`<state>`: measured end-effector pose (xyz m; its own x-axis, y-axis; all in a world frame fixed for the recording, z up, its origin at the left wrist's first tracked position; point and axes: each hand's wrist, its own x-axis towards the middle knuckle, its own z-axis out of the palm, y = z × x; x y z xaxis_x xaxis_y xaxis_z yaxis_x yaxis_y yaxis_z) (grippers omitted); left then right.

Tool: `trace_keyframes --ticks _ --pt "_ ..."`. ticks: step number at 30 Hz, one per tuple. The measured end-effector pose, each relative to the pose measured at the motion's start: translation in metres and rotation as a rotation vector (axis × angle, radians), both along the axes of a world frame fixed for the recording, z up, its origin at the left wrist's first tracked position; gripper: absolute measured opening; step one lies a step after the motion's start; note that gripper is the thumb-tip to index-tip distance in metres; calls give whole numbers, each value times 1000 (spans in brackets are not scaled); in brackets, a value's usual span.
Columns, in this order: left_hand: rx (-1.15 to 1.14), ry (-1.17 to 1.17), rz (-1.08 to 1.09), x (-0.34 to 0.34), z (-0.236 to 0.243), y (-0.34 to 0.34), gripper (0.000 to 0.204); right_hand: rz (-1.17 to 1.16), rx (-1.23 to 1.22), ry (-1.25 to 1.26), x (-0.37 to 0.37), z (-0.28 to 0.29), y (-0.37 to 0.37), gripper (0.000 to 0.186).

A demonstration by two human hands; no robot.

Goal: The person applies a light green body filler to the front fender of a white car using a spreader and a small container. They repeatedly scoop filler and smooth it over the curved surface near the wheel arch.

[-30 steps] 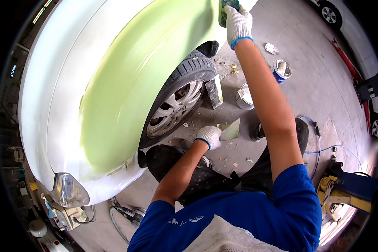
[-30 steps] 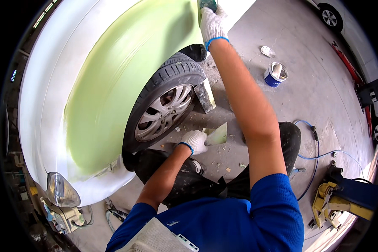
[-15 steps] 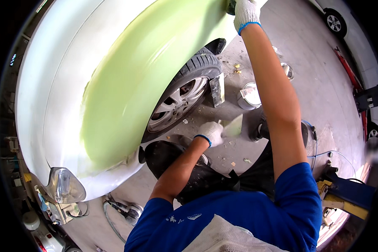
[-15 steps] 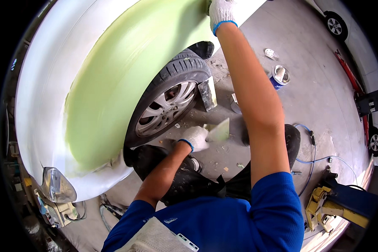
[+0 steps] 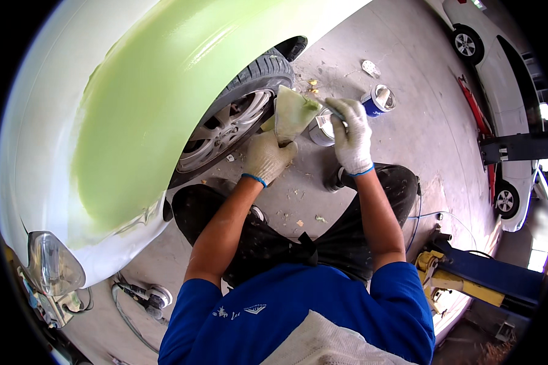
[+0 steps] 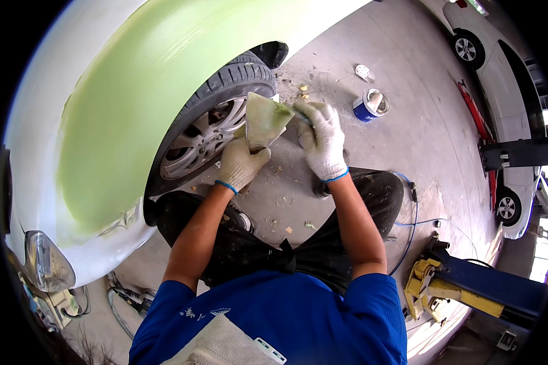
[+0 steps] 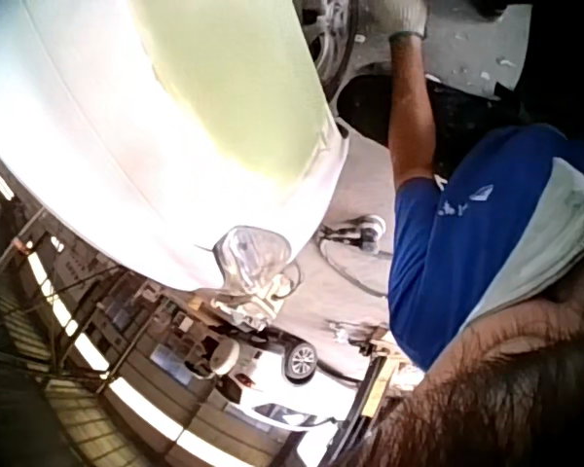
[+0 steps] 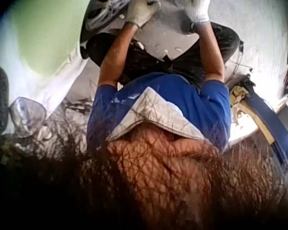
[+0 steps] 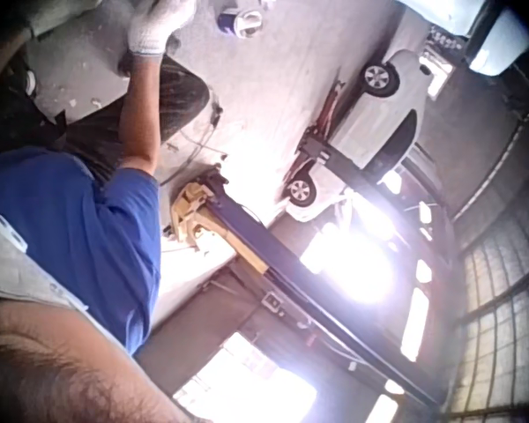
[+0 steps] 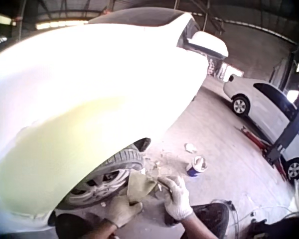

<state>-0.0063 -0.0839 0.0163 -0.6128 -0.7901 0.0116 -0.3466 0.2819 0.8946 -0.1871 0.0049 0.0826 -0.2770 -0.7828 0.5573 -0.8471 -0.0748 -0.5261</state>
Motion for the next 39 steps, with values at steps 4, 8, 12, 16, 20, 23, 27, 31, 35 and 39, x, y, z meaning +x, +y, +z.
trace_keyframes --ticks 4,8,12,16,20,23,27,31,35,39 --pt "-24 18 -45 -1 1 4 24 30 45 113 3 -18 1 41" --pt "-143 43 31 -11 -9 4 24 117 28 84 12 -18 -2 39" --pt "-158 -9 76 -10 -9 2 24 235 41 -180 1 6 -9 35" --pt "-115 -118 15 -14 -17 5 27 135 -382 -1011 -43 71 -82 26" --pt "-164 -179 -35 -13 -12 8 28 170 -537 -1177 -83 100 -183 28" --pt "-203 -187 -53 -14 -18 8 27 56 -491 -1223 -112 89 -229 29" --pt "-252 -200 -58 -14 -32 6 26 -91 -425 -1246 -130 74 -262 30" --pt "-228 -271 -73 -8 -23 9 29 -128 -453 -1287 -120 71 -267 25" --pt "-215 -251 -95 -5 -16 10 31 -156 -460 -1248 -107 84 -265 25" --pt "-235 -240 -115 -4 -16 11 31 -158 -481 -1188 -92 95 -259 25"
